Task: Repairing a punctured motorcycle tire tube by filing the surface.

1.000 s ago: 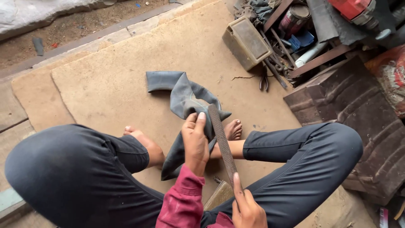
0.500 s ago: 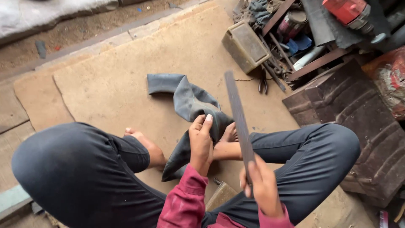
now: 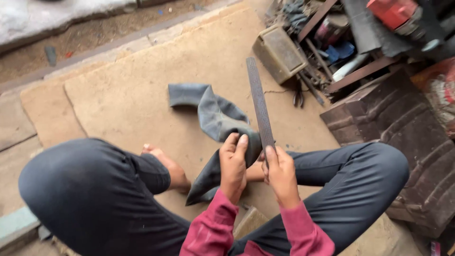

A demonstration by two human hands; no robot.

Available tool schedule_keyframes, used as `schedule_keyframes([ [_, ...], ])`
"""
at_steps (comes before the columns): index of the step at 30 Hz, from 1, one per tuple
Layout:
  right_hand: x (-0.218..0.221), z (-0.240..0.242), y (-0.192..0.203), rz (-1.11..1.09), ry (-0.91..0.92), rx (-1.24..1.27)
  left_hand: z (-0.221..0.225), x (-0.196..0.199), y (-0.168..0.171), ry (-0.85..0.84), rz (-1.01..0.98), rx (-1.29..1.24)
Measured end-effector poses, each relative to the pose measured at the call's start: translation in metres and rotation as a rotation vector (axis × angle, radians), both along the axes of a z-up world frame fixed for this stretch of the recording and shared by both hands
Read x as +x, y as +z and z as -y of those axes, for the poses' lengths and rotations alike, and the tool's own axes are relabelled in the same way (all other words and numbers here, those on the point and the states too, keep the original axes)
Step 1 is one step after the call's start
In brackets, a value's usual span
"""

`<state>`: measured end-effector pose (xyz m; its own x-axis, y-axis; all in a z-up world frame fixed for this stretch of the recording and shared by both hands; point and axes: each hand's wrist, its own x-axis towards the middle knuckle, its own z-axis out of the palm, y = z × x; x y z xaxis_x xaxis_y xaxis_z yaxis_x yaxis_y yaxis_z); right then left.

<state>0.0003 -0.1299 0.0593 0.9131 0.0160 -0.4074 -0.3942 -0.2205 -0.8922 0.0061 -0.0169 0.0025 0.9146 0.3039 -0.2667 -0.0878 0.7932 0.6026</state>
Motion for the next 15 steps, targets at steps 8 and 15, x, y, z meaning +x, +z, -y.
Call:
schedule_keyframes([
  [8,-0.091,0.033,-0.027,0.325,0.168,-0.494,-0.018,0.016,-0.007,0.190,0.040,-0.070],
  [15,-0.043,-0.012,-0.037,0.275,0.123,-0.194,-0.004,0.004,0.002,0.136,0.017,0.087],
])
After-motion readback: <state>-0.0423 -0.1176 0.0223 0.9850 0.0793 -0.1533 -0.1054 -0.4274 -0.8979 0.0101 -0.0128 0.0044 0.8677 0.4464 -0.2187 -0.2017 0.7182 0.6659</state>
